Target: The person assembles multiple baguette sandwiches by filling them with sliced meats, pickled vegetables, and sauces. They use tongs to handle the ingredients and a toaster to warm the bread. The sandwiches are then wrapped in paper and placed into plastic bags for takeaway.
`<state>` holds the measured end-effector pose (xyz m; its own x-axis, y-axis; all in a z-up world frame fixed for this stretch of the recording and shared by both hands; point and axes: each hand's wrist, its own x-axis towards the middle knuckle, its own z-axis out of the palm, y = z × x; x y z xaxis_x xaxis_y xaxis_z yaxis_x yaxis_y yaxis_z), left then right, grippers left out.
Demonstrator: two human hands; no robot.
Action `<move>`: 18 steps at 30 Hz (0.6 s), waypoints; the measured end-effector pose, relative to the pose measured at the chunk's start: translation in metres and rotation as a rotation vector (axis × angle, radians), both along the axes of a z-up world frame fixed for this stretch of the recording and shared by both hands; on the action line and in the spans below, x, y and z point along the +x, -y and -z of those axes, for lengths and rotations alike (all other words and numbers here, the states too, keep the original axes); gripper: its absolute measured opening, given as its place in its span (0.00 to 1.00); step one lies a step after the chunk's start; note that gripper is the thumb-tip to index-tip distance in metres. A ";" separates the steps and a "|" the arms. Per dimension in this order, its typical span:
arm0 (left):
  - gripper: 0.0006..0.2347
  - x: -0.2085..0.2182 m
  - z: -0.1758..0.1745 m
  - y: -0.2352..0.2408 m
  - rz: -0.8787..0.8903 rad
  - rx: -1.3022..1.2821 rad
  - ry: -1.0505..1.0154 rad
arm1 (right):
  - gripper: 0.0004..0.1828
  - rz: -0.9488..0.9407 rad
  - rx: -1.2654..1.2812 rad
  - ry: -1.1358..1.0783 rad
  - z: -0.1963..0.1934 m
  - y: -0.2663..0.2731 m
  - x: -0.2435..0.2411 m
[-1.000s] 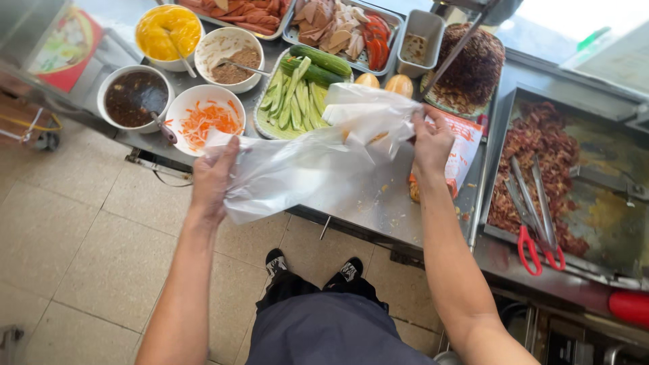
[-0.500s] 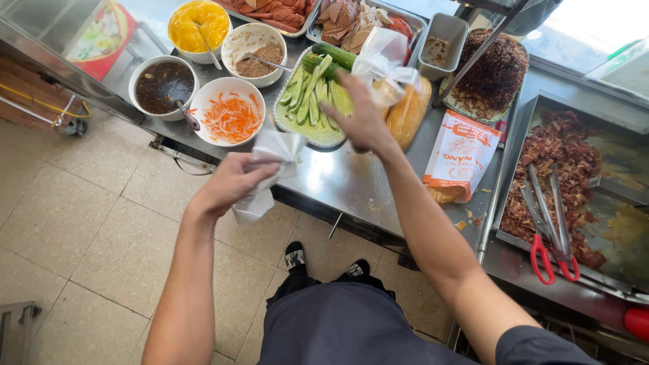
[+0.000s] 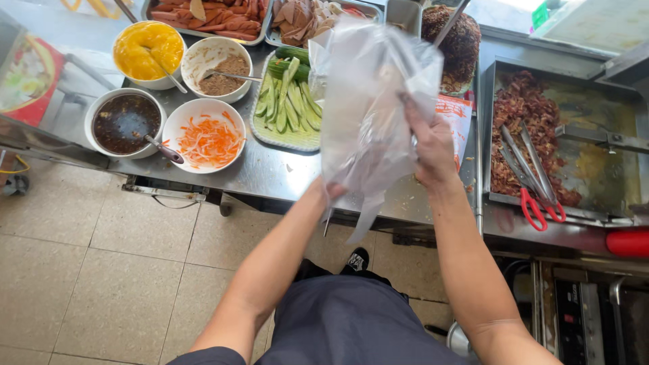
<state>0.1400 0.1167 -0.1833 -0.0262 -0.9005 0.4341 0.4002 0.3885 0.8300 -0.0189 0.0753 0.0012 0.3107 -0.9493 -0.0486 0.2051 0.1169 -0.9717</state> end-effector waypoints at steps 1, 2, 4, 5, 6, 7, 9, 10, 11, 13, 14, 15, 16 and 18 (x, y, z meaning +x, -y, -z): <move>0.40 -0.024 0.009 -0.003 -0.145 -0.211 0.462 | 0.16 0.128 0.044 0.079 0.005 0.004 -0.006; 0.33 -0.032 0.010 0.000 0.015 0.093 0.086 | 0.17 0.203 0.032 0.089 0.012 0.008 -0.013; 0.30 -0.047 -0.006 -0.019 0.353 0.426 -0.552 | 0.19 0.366 0.003 0.086 0.030 0.010 -0.043; 0.28 -0.044 -0.022 -0.025 0.477 0.532 -0.785 | 0.19 0.432 -0.002 0.050 0.043 0.011 -0.052; 0.27 -0.038 -0.041 -0.029 0.525 0.527 -0.847 | 0.19 0.497 -0.006 0.014 0.055 0.010 -0.061; 0.26 -0.032 -0.060 -0.029 0.565 0.528 -0.892 | 0.19 0.558 -0.010 -0.017 0.064 0.010 -0.070; 0.26 -0.025 -0.086 -0.024 0.458 0.528 -0.809 | 0.20 0.584 0.028 -0.055 0.079 0.005 -0.076; 0.25 -0.024 -0.090 -0.023 0.309 0.547 -0.679 | 0.21 0.594 0.049 -0.072 0.085 0.000 -0.076; 0.22 -0.023 -0.089 -0.019 0.182 0.553 -0.595 | 0.24 0.545 -0.008 -0.108 0.087 -0.004 -0.076; 0.17 -0.021 -0.077 -0.010 -0.074 0.557 -0.424 | 0.31 0.440 -0.122 -0.178 0.084 -0.012 -0.069; 0.15 -0.015 -0.070 -0.010 -0.146 0.582 -0.344 | 0.39 0.505 -0.165 -0.418 0.078 -0.019 -0.066; 0.14 -0.006 -0.066 -0.011 -0.221 0.604 -0.264 | 0.48 0.564 -0.207 -0.658 0.069 -0.025 -0.063; 0.14 -0.001 -0.066 -0.011 -0.295 0.627 -0.182 | 0.57 0.620 -0.249 -0.899 0.059 -0.031 -0.059; 0.11 0.002 -0.075 -0.012 -0.148 0.640 -0.310 | 0.44 0.582 -0.373 -0.889 0.039 -0.038 -0.049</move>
